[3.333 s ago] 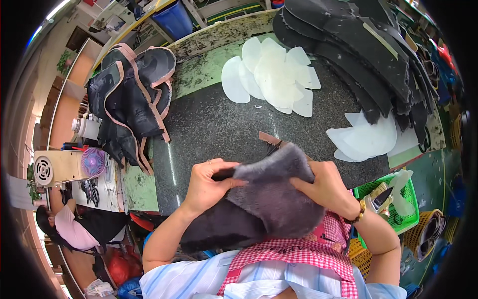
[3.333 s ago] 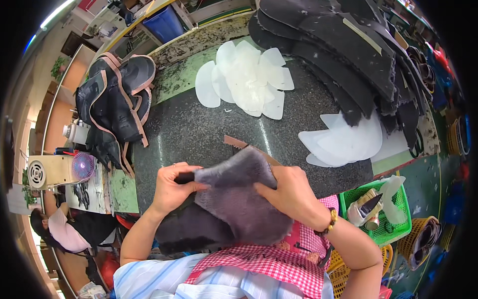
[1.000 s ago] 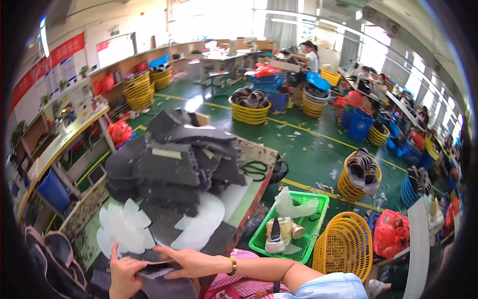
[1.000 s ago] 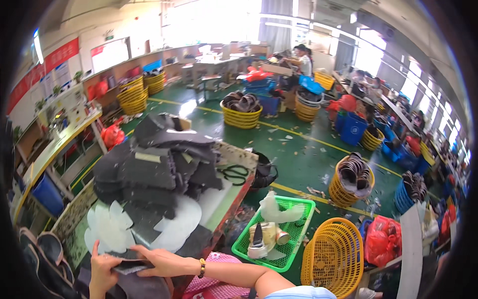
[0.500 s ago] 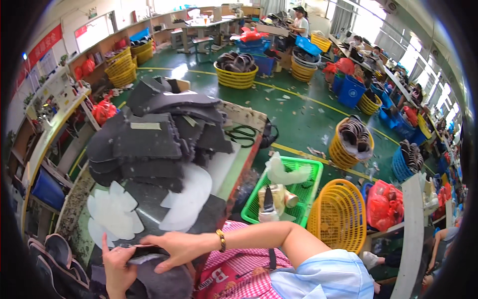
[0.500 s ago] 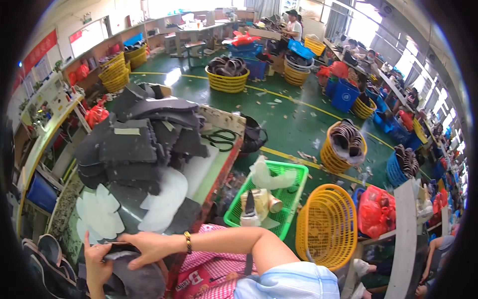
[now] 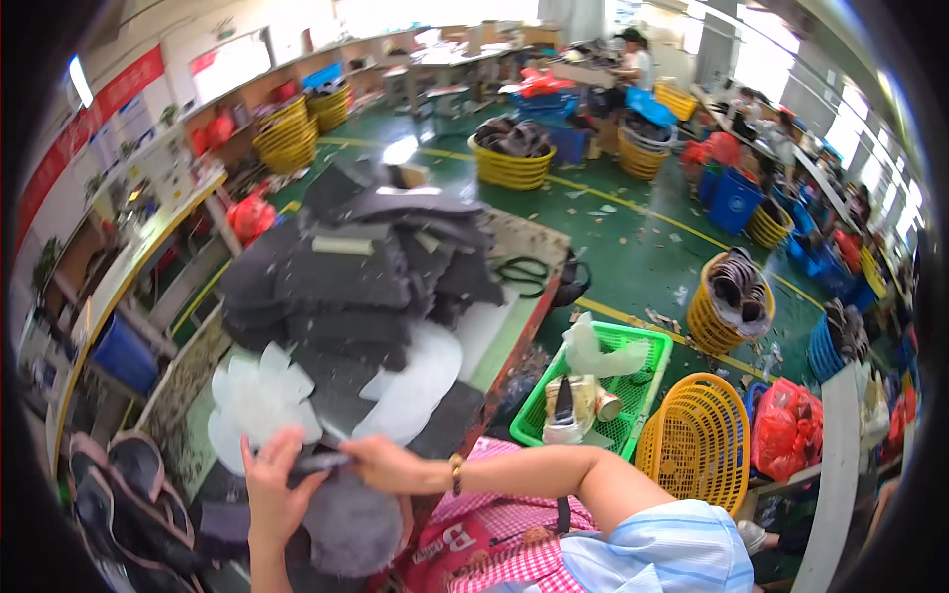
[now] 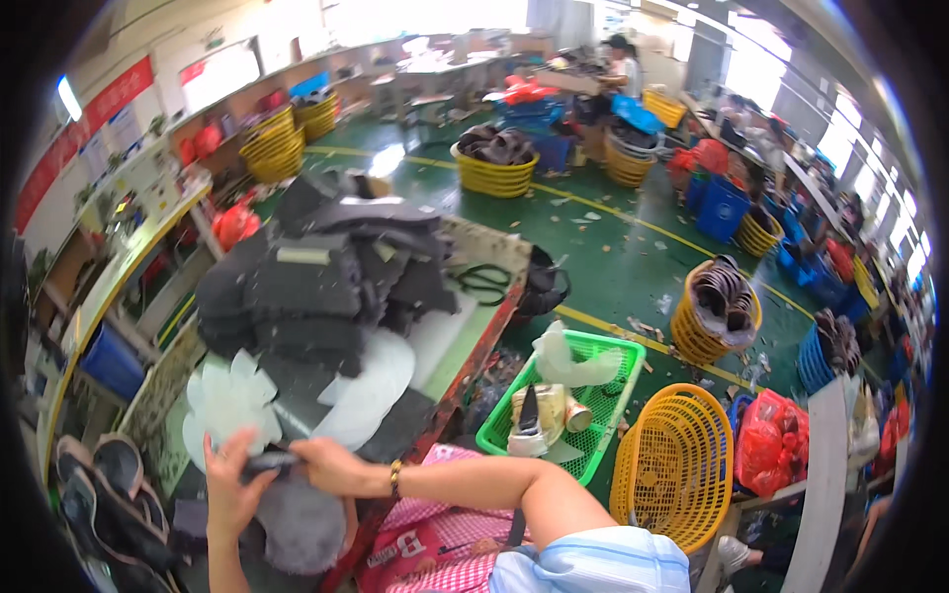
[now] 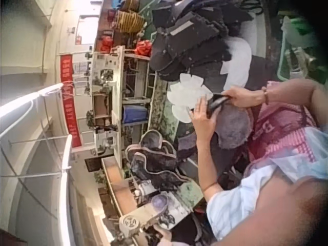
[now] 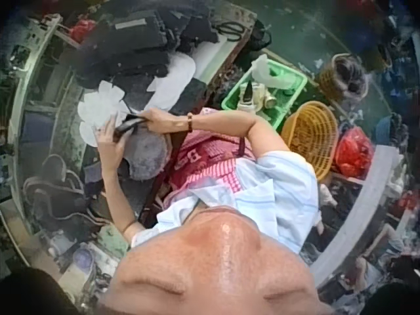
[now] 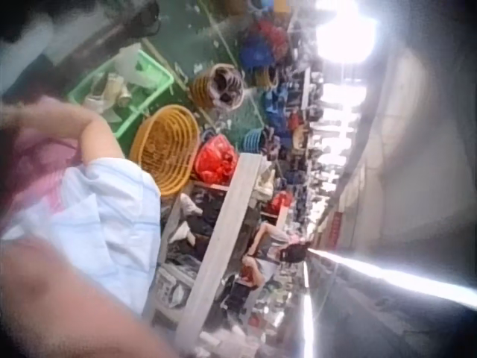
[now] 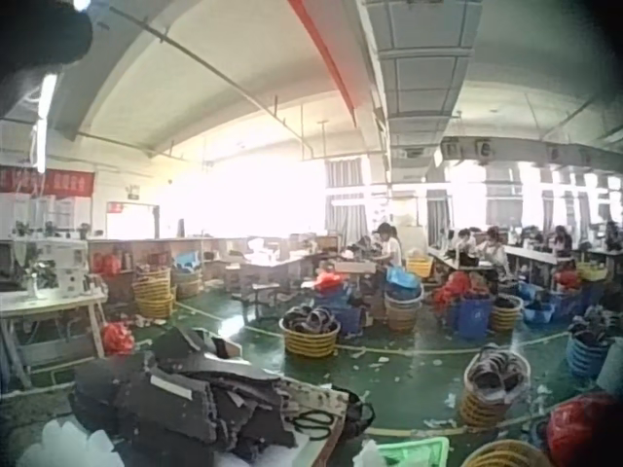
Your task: The person applies adhesive to shoe upper pieces, attaches reinforcement pads onto them, and folds and presses the shoe components together by hand.
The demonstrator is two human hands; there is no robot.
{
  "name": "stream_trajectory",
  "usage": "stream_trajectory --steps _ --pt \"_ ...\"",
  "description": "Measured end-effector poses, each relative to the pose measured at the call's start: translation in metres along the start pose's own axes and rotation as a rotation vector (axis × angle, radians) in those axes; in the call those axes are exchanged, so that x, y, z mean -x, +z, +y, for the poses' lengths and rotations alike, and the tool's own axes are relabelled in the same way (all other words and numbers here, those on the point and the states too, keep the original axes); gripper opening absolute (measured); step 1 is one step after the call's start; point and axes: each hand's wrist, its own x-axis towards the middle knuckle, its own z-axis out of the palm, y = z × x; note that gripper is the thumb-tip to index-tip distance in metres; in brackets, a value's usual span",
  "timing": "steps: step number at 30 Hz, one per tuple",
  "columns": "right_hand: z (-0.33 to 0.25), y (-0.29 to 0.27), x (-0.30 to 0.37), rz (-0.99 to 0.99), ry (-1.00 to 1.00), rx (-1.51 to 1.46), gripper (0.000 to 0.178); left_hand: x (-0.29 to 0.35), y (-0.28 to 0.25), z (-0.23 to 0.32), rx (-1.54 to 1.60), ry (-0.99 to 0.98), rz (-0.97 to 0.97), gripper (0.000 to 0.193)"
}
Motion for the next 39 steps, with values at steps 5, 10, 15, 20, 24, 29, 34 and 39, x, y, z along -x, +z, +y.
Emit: stream_trajectory --steps 5,10,15,20,24,29,34,39 --pt "-0.030 -0.070 -0.008 -0.077 0.412 0.137 0.020 0.026 -0.016 0.000 0.238 0.113 -0.015 0.087" --pt "-0.058 -0.097 -0.014 0.217 -0.067 0.306 0.032 0.067 -0.003 -0.001 0.090 0.073 -0.116 0.077" --pt "-0.078 -0.101 0.044 -0.057 -0.165 0.344 0.041 0.059 -0.015 0.015 0.063 0.165 -0.311 0.073" --pt "-0.080 -0.085 0.051 -0.308 -0.236 0.331 0.061 0.058 -0.007 0.000 0.111 0.184 -0.371 0.073" --pt "-0.084 -0.069 0.032 -0.478 -0.362 0.375 0.077 0.074 -0.008 -0.007 0.164 0.049 -0.059 0.082" --pt "-0.086 -0.050 0.032 -0.622 -0.379 0.600 0.082 0.122 -0.013 -0.022 -0.047 -0.131 -0.072 0.083" --pt "-0.104 -0.061 0.003 -0.655 -0.308 0.503 0.074 0.121 0.000 -0.048 -0.312 -0.046 0.041 0.081" --pt "-0.132 -0.096 -0.024 -0.721 -0.132 0.380 0.062 0.109 -0.017 -0.064 -0.160 0.054 0.195 0.072"
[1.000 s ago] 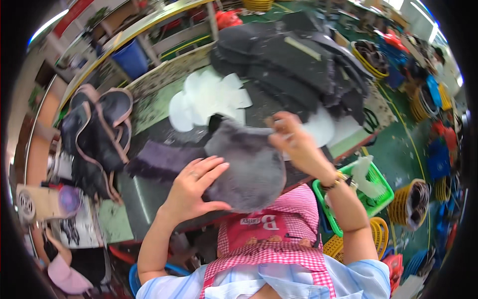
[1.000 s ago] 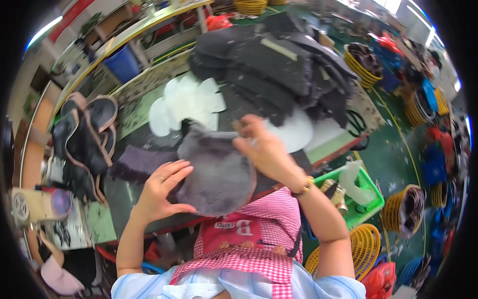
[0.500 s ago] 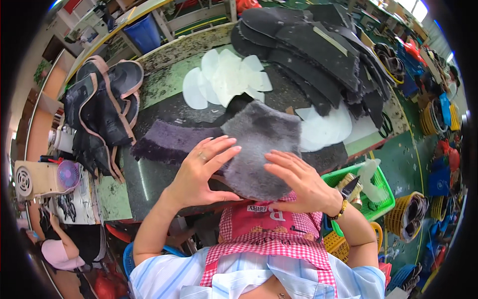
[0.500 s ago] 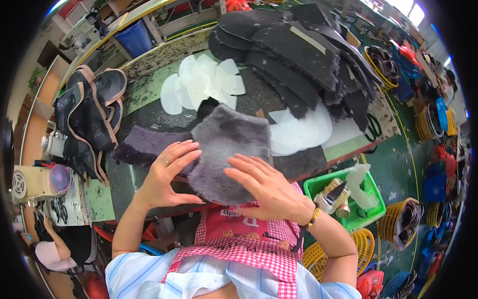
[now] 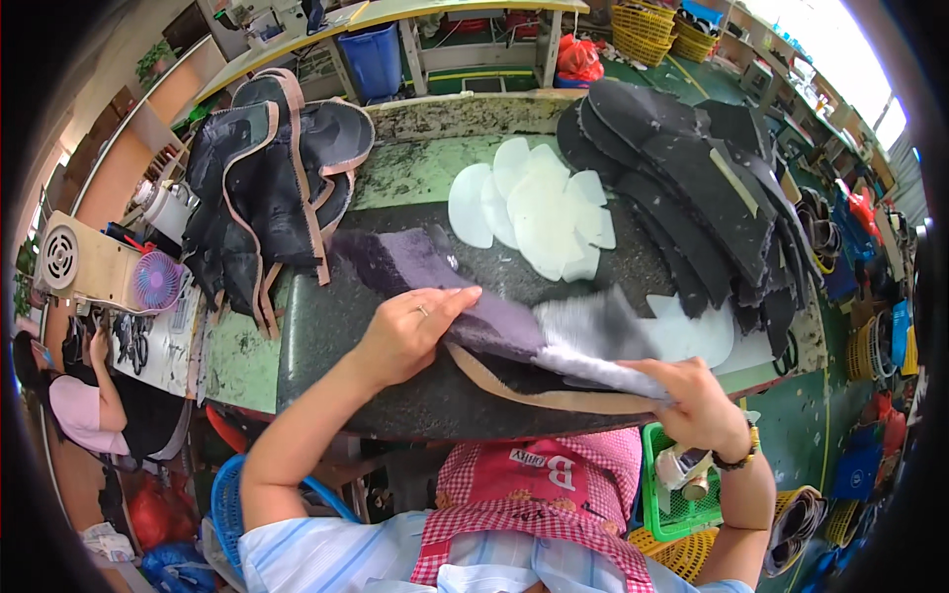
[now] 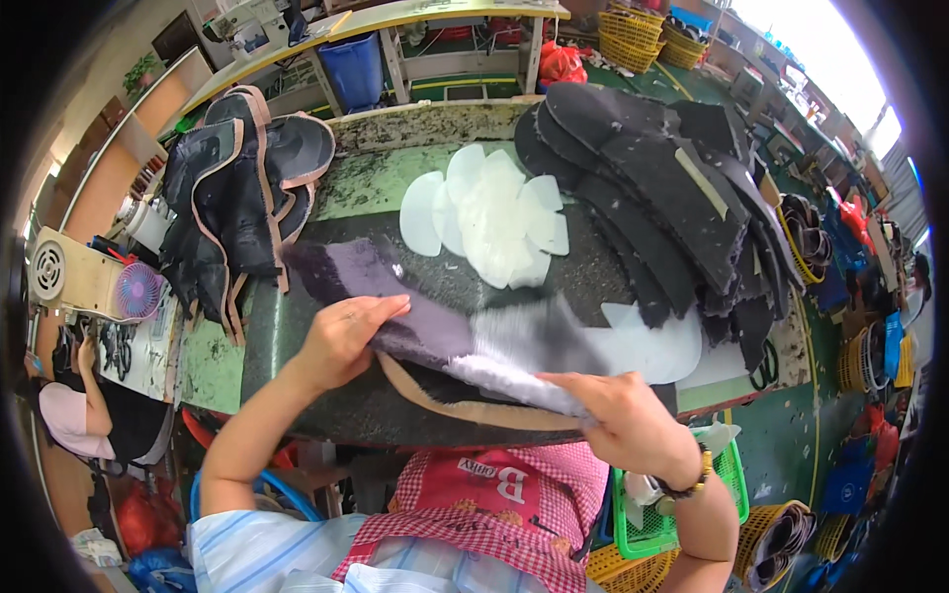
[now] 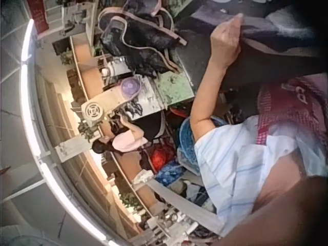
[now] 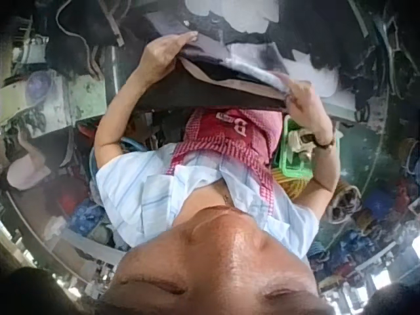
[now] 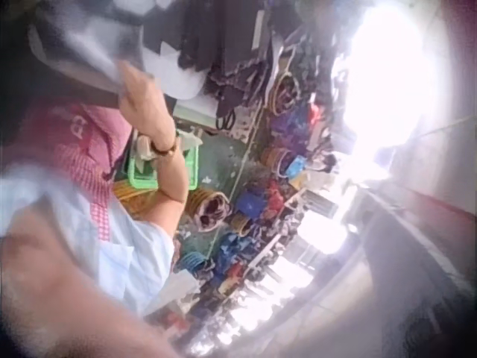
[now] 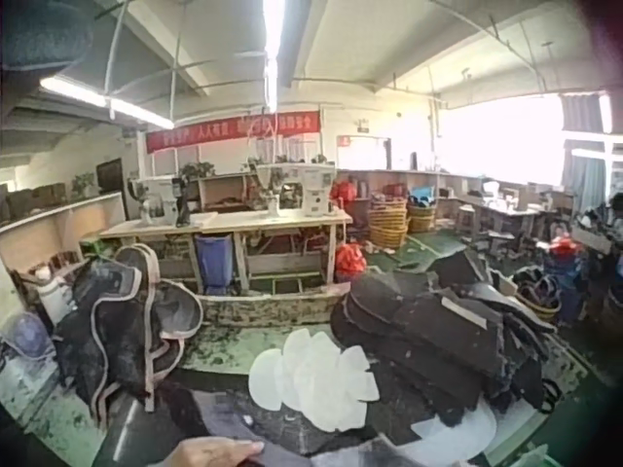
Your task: The person applies adhesive to shoe upper pieces, attaches reinforcement pads onto them, and folds and presses the shoe components together by hand.
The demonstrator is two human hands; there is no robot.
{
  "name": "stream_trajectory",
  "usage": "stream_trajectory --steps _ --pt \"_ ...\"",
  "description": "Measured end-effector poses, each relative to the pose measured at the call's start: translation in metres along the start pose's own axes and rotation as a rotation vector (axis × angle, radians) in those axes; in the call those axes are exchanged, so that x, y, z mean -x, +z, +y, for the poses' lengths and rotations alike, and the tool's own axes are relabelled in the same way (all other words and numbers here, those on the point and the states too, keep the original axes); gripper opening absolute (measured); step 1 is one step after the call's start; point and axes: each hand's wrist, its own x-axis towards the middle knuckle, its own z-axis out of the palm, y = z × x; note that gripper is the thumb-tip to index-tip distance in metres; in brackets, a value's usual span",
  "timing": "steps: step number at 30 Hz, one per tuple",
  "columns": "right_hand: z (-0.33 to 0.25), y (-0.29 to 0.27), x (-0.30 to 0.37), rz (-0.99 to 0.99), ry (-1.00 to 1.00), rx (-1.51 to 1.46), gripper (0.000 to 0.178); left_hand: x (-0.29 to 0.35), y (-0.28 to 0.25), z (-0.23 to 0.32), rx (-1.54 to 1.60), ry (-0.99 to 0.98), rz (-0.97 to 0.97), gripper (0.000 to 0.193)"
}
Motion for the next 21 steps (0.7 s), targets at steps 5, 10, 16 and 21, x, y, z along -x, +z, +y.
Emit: stream_trajectory --steps 5,10,16,21 --pt "0.004 -0.050 0.012 0.089 0.091 -0.261 0.025 -0.054 -0.076 0.021 0.664 -0.218 -0.718 0.053" --pt "0.042 -0.053 0.004 -0.457 0.349 -0.310 0.037 -0.052 -0.058 0.037 1.440 -0.311 -1.084 0.050" --pt "-0.043 -0.028 -0.037 -0.221 -0.334 -0.060 0.060 -0.052 -0.048 0.048 1.617 -0.526 -1.229 0.051" --pt "-0.027 -0.003 -0.021 -0.090 -0.155 -0.239 0.033 -0.052 -0.053 0.058 1.540 -0.519 -1.169 0.045"
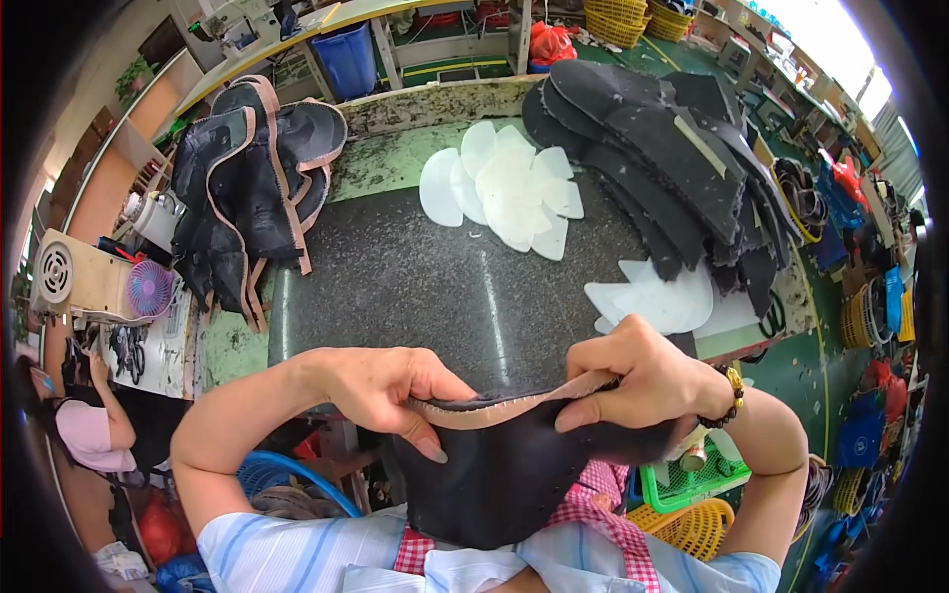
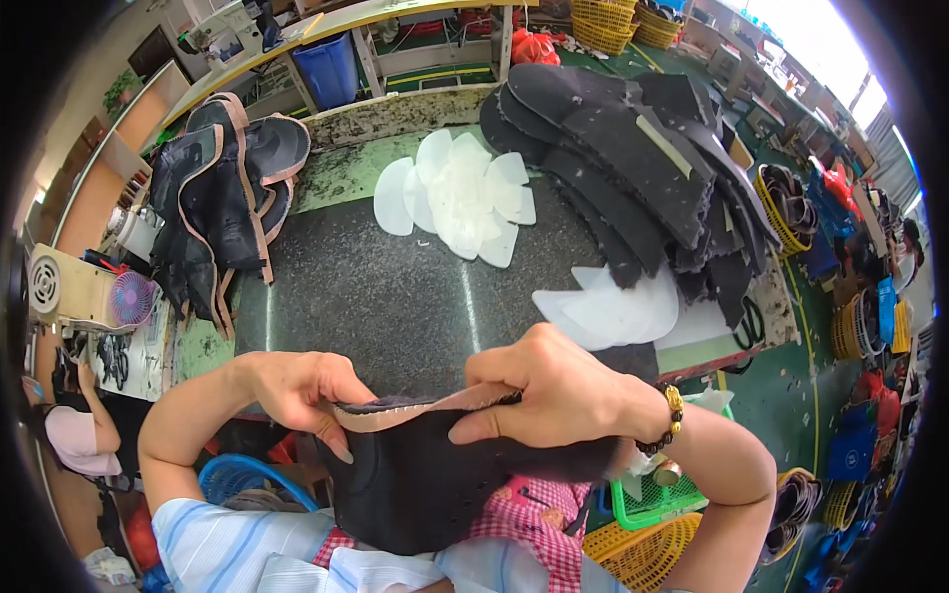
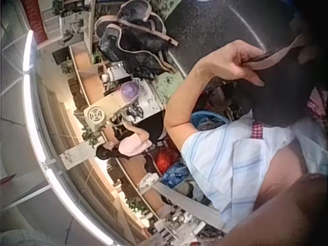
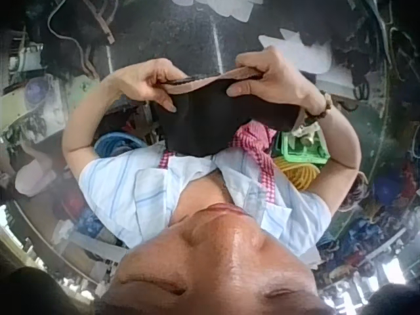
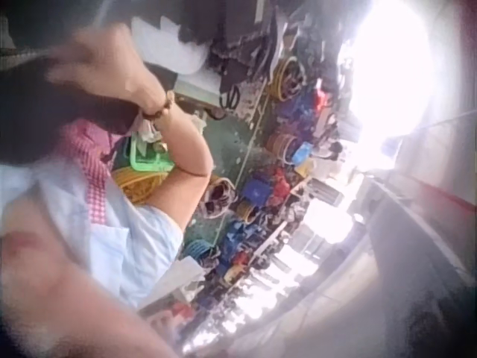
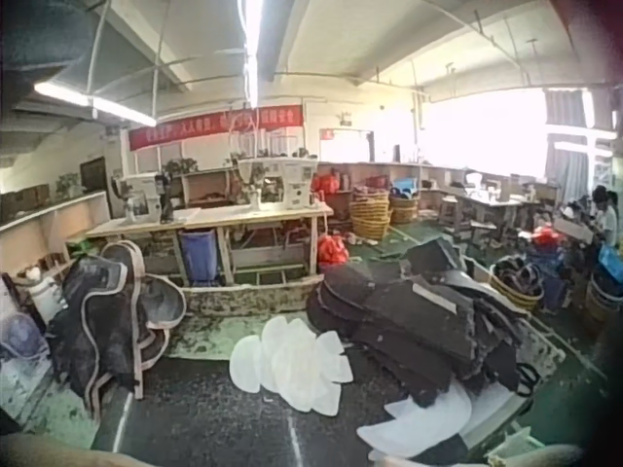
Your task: The person applies adhesive to shoe upper pieces, attaches reinforcement pads onto them, and folds and presses the shoe components together by hand.
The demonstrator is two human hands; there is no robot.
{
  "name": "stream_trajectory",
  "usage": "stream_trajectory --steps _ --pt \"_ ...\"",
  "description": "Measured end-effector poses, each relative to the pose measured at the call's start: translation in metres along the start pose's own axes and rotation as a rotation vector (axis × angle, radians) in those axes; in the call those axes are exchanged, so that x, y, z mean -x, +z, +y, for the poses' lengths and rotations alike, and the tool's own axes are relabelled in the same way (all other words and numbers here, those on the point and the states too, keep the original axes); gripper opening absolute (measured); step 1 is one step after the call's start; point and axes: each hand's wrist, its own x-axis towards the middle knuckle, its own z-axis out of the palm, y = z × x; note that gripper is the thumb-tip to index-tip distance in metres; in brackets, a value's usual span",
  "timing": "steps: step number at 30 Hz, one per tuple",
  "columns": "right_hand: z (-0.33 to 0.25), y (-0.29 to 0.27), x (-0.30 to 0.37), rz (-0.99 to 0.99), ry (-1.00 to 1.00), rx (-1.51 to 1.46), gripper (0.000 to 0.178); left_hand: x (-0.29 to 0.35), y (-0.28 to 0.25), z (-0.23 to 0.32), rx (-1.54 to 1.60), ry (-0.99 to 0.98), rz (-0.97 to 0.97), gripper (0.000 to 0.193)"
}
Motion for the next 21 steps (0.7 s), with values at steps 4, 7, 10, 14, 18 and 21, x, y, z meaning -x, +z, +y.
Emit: stream_trajectory --steps 4,7,10,14,18,21 --pt "-0.006 0.010 0.003 -0.043 0.056 -0.071 0.034 0.008 0.010 0.008 -0.317 0.128 -0.018 0.039" --pt "-0.005 0.017 0.002 0.071 0.023 0.062 0.033 0.004 0.017 0.029 -0.593 0.045 0.213 0.039" --pt "-0.035 0.014 0.004 0.000 0.033 0.116 0.028 -0.019 0.058 0.044 -0.608 0.089 0.524 0.027" --pt "-0.030 0.003 0.020 -0.416 0.072 -0.186 0.035 -0.019 0.067 0.039 -0.870 0.391 0.319 0.019" --pt "-0.058 -0.024 0.022 -0.042 -0.118 0.288 0.024 -0.002 0.055 0.070 -1.526 0.669 0.507 0.016" --pt "-0.078 -0.034 0.025 0.365 -0.349 1.019 0.023 -0.004 0.039 0.082 -2.033 0.926 0.805 0.021"
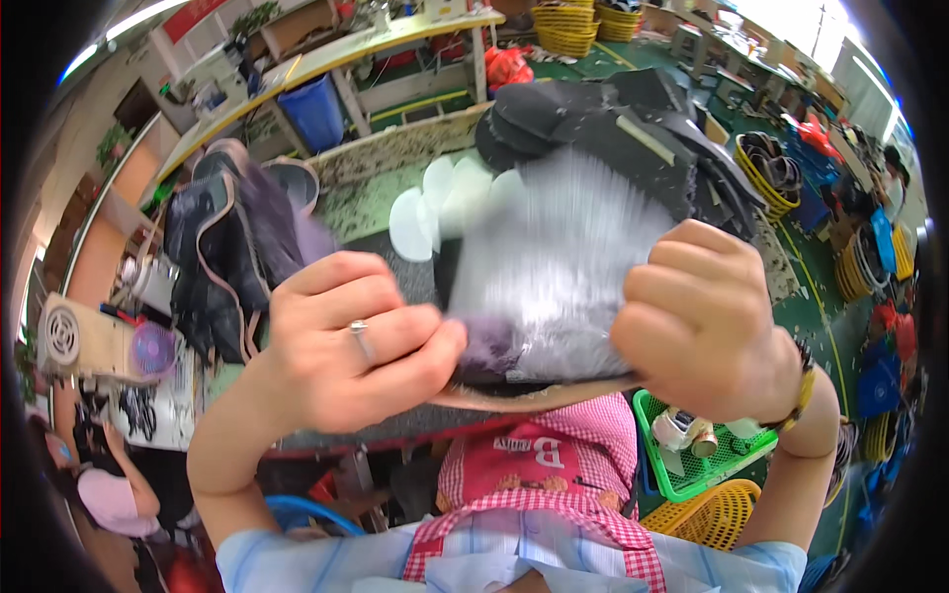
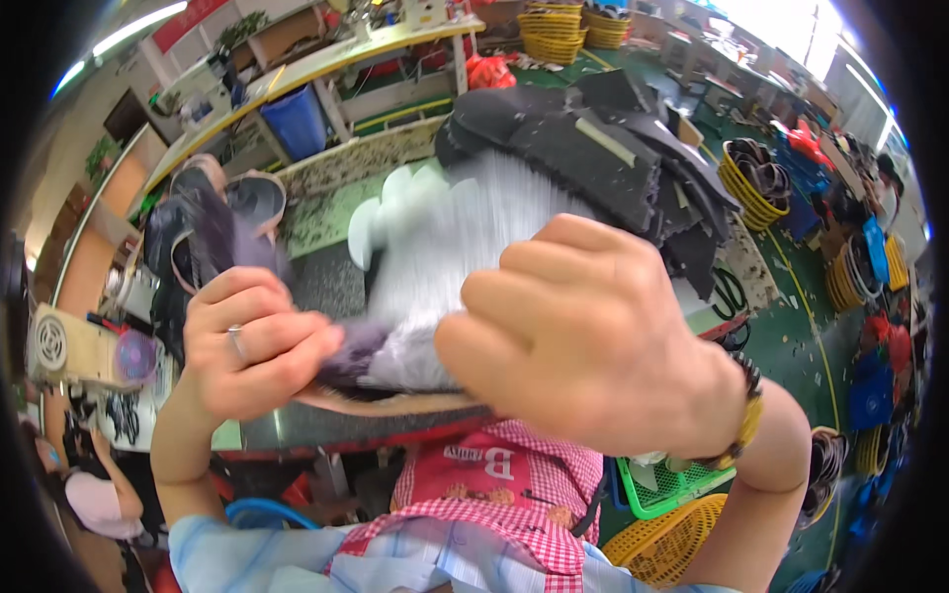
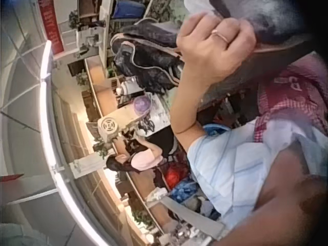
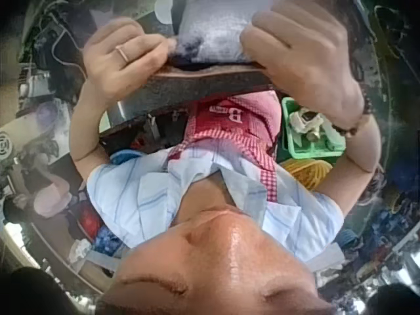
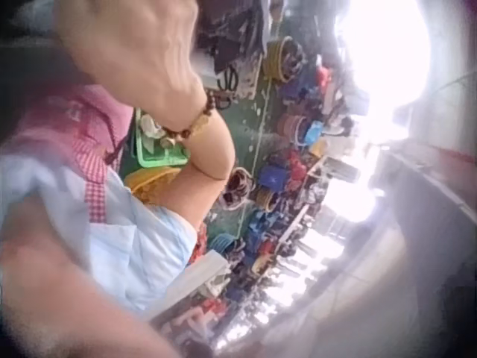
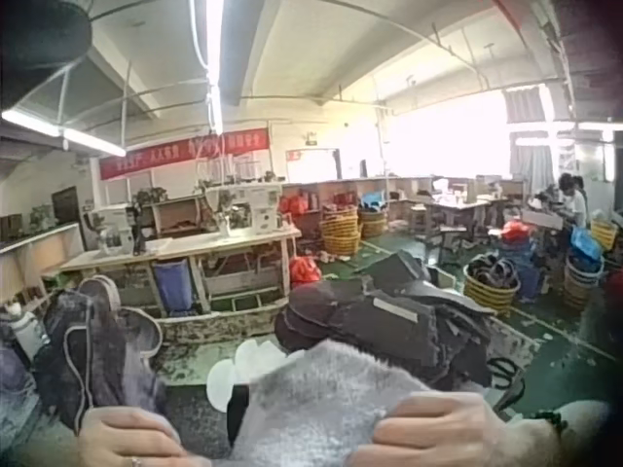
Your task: The person applies adhesive to shoe upper pieces, attaches reinforcement pads onto them, and folds and presses the shoe components together by hand.
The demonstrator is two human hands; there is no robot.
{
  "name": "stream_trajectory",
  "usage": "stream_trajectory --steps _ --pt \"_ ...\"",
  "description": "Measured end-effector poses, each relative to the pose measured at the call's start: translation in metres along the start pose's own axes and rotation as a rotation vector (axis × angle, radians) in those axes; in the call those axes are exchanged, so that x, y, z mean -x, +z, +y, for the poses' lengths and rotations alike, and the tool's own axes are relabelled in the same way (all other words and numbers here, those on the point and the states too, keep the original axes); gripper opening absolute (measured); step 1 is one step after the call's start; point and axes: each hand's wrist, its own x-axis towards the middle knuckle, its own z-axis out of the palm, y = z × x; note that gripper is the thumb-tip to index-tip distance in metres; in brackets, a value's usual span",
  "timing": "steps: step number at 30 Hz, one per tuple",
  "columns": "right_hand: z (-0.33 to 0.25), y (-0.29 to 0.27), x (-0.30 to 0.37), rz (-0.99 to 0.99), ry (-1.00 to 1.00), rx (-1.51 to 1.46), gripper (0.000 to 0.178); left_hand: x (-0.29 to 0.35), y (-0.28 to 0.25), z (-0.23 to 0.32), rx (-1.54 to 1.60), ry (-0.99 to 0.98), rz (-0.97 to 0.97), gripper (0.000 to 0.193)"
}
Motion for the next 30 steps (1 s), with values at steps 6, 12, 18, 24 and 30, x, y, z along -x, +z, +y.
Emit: stream_trajectory --steps 6,12,18,24,30 --pt "-0.021 0.137 0.080 -0.346 0.209 -0.213 0.037 0.119 0.124 0.024 0.062 -0.093 -0.204 0.014" --pt "-0.045 0.169 0.074 -0.366 0.271 -0.360 0.078 0.132 0.133 0.043 0.061 -0.118 -0.286 0.028" --pt "-0.029 0.138 0.127 -0.406 0.438 -0.281 0.066 0.140 0.131 0.043 0.106 -0.113 -0.342 0.033" --pt "0.014 0.133 0.138 0.089 0.978 -0.521 0.066 0.142 0.128 0.052 0.088 -0.160 -0.323 0.033" --pt "0.037 0.173 0.114 -0.097 0.912 -0.584 0.074 0.093 0.085 0.049 0.409 -0.581 -0.442 0.070"
